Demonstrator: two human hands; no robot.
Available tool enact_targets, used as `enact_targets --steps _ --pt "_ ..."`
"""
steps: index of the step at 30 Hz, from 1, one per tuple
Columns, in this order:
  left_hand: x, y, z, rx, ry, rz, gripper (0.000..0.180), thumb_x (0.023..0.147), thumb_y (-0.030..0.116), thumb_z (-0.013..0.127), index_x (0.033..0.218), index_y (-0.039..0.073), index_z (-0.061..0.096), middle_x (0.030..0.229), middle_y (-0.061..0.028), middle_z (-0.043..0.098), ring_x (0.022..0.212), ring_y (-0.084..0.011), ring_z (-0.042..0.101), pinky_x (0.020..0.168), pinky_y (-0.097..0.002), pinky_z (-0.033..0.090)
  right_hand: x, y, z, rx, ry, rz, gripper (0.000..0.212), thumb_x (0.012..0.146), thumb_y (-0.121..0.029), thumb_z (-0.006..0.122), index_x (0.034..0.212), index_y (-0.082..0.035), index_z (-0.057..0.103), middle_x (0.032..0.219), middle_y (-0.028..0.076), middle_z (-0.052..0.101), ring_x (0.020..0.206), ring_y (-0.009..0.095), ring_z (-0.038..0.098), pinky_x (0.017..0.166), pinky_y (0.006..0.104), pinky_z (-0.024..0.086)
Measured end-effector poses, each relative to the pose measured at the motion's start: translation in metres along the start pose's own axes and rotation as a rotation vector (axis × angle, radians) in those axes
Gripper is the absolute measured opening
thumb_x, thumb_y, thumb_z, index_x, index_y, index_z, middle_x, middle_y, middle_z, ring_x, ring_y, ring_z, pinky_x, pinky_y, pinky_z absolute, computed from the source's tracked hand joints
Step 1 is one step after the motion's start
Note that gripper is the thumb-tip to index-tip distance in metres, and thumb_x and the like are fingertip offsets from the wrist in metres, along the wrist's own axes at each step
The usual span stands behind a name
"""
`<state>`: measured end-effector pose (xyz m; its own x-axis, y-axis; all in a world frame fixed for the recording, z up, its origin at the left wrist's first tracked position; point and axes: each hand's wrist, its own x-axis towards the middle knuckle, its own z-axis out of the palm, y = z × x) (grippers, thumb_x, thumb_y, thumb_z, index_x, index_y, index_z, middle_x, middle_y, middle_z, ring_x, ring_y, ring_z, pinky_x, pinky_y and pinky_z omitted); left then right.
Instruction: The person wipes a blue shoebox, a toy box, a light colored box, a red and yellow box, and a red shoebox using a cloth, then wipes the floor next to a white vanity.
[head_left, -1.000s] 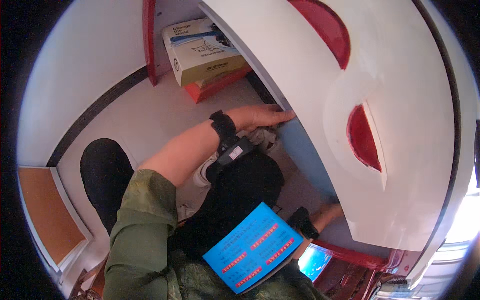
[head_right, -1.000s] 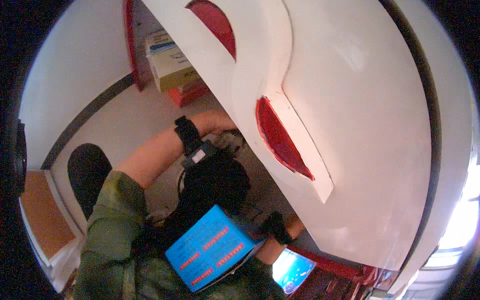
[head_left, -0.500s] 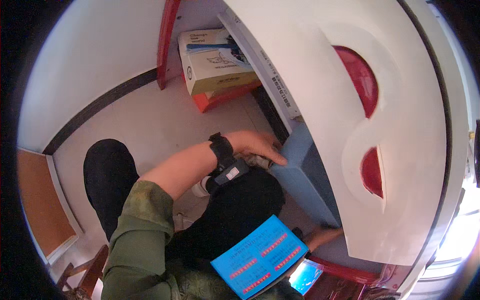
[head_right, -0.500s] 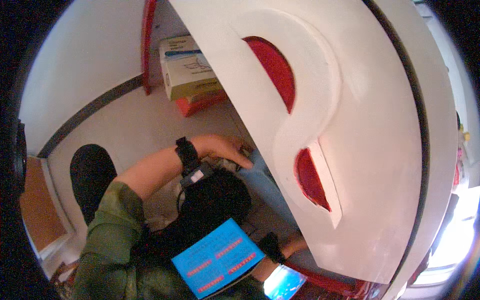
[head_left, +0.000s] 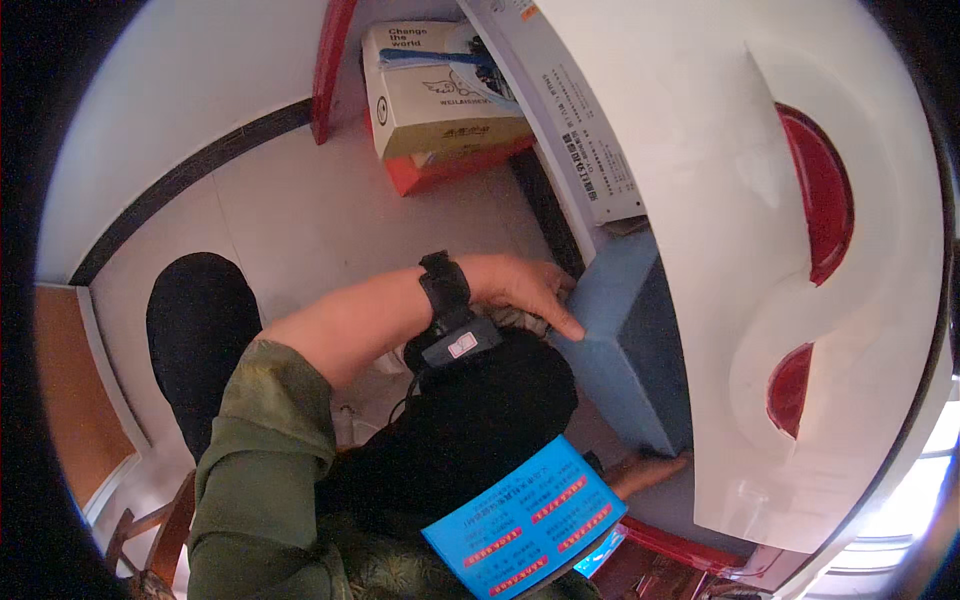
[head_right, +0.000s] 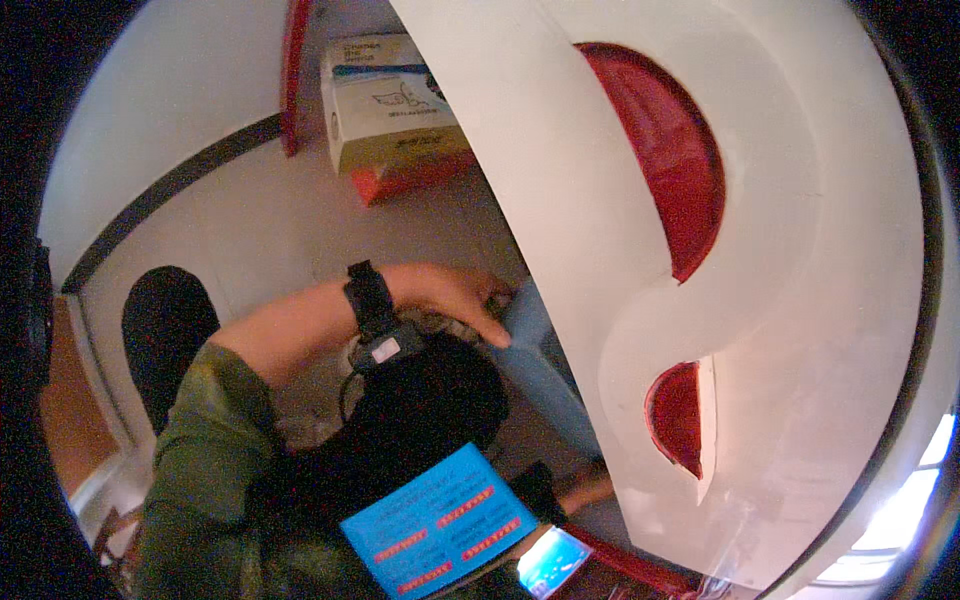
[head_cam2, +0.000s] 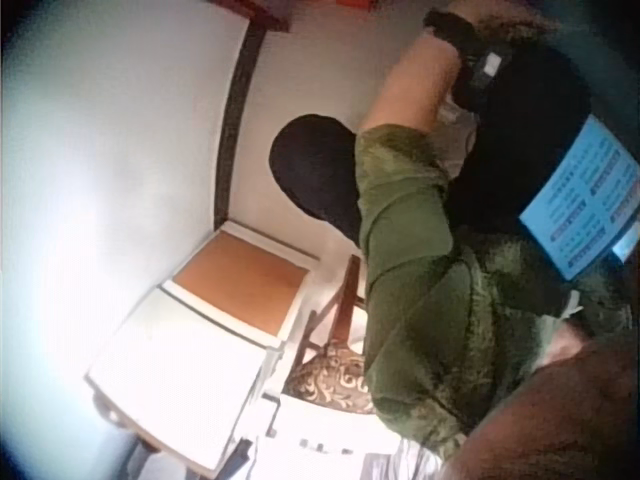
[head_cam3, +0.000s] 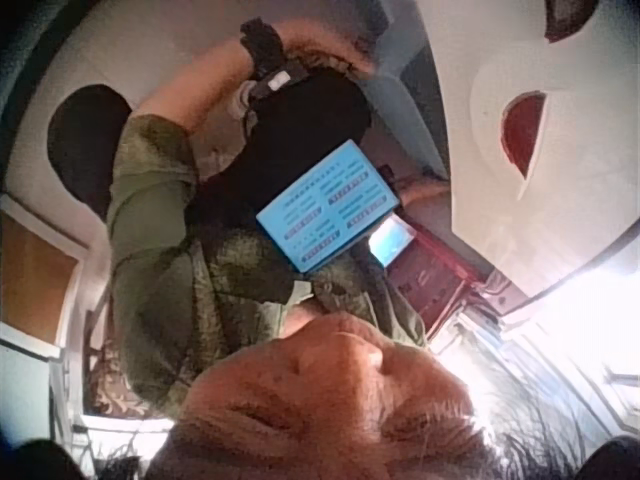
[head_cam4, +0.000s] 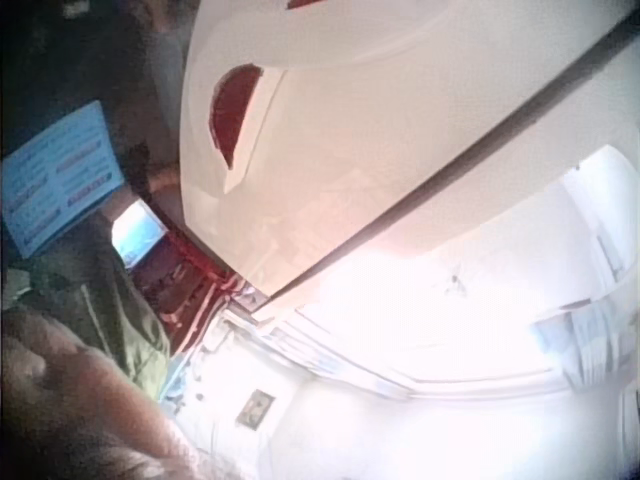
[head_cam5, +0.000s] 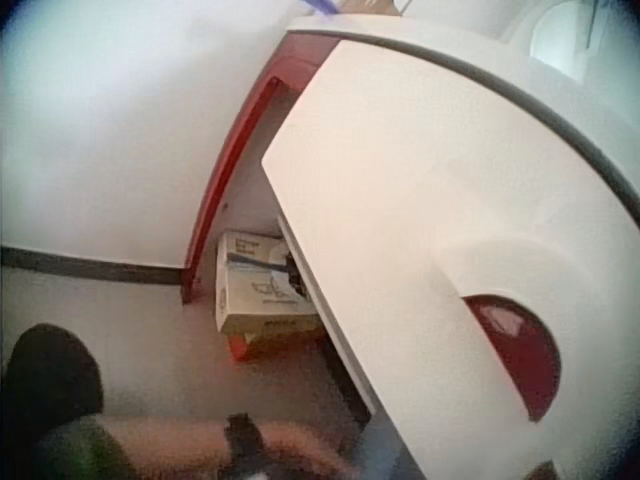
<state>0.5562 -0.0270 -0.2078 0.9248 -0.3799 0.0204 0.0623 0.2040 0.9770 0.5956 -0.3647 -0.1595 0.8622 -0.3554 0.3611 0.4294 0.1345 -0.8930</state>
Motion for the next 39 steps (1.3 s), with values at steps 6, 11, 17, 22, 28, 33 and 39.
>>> enact_targets --steps 6,11,17,22,28,33,39 --pt "-0.01 0.018 0.003 0.199 0.02 -0.01 0.075 0.067 0.042 0.065 0.116 -0.009 0.037 0.11 -0.0155 0.05 0.101 -0.0216 0.047 0.087 -0.0301 0.036 0.001 -0.005 0.006 -0.036 0.05 0.007 0.047 0.079 -0.03 0.048 0.114 0.001 0.042 0.115 0.016 0.044 0.103 0.028 0.043 0.086 0.0393 0.035" --pt "-0.009 0.021 0.0 0.151 0.022 -0.03 0.067 0.072 0.046 0.059 0.112 -0.005 0.044 0.107 -0.0119 0.052 0.095 -0.0186 0.048 0.083 -0.0301 0.04 0.001 -0.004 0.007 -0.053 0.047 -0.002 0.047 0.08 -0.03 0.048 0.114 0.001 0.042 0.114 0.016 0.044 0.103 0.028 0.044 0.086 0.0391 0.035" --pt "-0.011 0.026 0.002 0.126 0.057 0.009 0.076 0.073 0.05 0.056 0.121 -0.005 0.033 0.121 -0.0153 0.041 0.11 -0.0223 0.039 0.091 -0.0314 0.033 -0.002 -0.005 0.008 -0.075 0.047 -0.005 0.046 0.08 -0.03 0.047 0.114 0.001 0.042 0.113 0.016 0.045 0.102 0.028 0.045 0.085 0.0388 0.036" --pt "-0.042 0.065 0.016 -0.094 0.084 0.032 0.084 0.067 0.061 0.054 0.113 -0.009 0.041 0.119 -0.0193 0.04 0.113 -0.0224 0.036 0.092 -0.0286 0.029 -0.009 -0.009 0.001 -0.083 0.042 0.017 0.046 0.081 -0.03 0.047 0.114 0.001 0.042 0.112 0.016 0.046 0.101 0.028 0.045 0.084 0.0386 0.037" --pt "-0.013 0.06 0.012 -0.061 -0.024 0.022 0.081 0.068 0.065 0.048 0.11 -0.004 0.047 0.116 -0.0133 0.045 0.108 -0.0178 0.04 0.09 -0.0244 0.031 -0.017 -0.013 -0.011 -0.09 0.065 0.025 0.045 0.081 -0.03 0.046 0.114 0.001 0.042 0.111 0.016 0.047 0.1 0.028 0.046 0.083 0.0383 0.038" --pt "-0.008 0.059 0.014 0.037 0.066 -0.014 0.069 0.071 0.056 0.05 0.105 -0.003 0.052 0.101 -0.0094 0.052 0.095 -0.0156 0.045 0.08 -0.0236 0.035 -0.021 -0.017 -0.014 -0.104 0.091 0.024 0.044 0.082 -0.03 0.045 0.114 0.001 0.042 0.11 0.016 0.047 0.099 0.028 0.047 0.083 0.0381 0.039" --pt "-0.02 0.074 0.009 0.054 -0.085 -0.065 0.071 0.071 0.055 0.049 0.11 -0.004 0.047 0.106 -0.0113 0.05 0.095 -0.0182 0.045 0.08 -0.0266 0.036 -0.024 -0.017 -0.014 -0.116 0.095 0.032 0.044 0.082 -0.03 0.045 0.114 0.001 0.042 0.109 0.016 0.048 0.098 0.028 0.047 0.082 0.0378 0.04"
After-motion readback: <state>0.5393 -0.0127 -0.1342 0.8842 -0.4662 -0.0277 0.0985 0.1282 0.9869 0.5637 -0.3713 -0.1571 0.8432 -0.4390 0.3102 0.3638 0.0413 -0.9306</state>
